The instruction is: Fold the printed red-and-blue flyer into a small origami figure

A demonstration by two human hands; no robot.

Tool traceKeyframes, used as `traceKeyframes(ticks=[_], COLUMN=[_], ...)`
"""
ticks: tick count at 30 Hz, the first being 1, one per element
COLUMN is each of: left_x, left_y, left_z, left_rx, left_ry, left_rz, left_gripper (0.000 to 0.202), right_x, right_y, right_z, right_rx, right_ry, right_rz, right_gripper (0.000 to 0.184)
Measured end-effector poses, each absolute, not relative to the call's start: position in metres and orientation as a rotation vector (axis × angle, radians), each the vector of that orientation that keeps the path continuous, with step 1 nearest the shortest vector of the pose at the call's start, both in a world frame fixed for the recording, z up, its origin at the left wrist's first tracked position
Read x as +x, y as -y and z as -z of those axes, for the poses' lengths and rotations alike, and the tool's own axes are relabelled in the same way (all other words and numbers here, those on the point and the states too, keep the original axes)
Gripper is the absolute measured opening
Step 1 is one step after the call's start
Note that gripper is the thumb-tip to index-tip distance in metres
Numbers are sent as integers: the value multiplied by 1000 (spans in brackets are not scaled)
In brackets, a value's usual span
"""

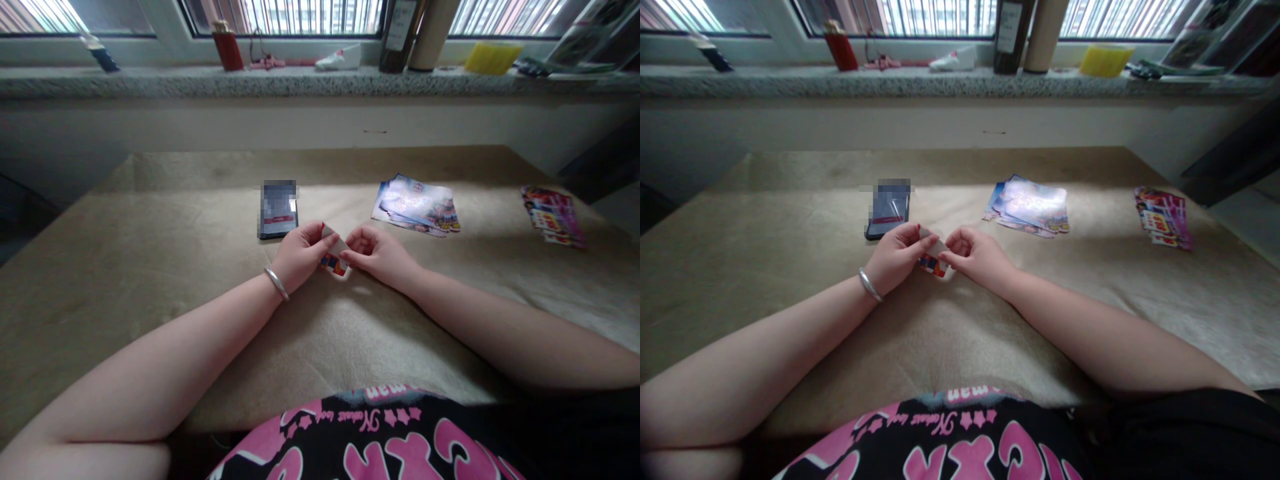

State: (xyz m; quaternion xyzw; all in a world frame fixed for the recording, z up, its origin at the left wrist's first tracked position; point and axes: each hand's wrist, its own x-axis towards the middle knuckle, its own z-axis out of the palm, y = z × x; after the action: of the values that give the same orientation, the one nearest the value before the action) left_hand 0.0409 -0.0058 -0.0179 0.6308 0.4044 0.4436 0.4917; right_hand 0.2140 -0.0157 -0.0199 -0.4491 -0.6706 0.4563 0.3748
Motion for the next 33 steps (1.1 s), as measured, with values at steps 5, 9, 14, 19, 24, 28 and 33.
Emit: traceKeyframes(ticks=[5, 9, 14, 19, 24, 28, 33], left_x=[37, 37, 35, 33, 36, 32, 29], left_y=[4, 0, -2, 4, 12, 11, 9], left_z=[19, 23, 28, 24, 19, 18, 17], left_rx=[1601, 1653, 1916, 2657, 2899, 2921, 2925], left_ry=[-1084, -1057, -1083, -904, -901, -845, -864], left_rz=[-1097, -1057, -1112, -808, -647, -597, -465], left_gripper=[54, 37, 38, 17, 26, 28, 32], right_x=[213, 217, 228, 237, 241, 242, 238], right_y=[16, 11, -4, -12, -12, -6, 6], right_z=[18, 20, 29, 29, 26, 25, 21], right_rx=[-1184, -1233, -1245, -1390, -1332, -1102, -1074], right_ry=[1791, 1802, 1722, 1966, 2229, 2404, 2527], right_rz=[-1179, -1098, -963, -707, -292, -105, -139], right_gripper=[23, 21, 28, 22, 15, 22, 33])
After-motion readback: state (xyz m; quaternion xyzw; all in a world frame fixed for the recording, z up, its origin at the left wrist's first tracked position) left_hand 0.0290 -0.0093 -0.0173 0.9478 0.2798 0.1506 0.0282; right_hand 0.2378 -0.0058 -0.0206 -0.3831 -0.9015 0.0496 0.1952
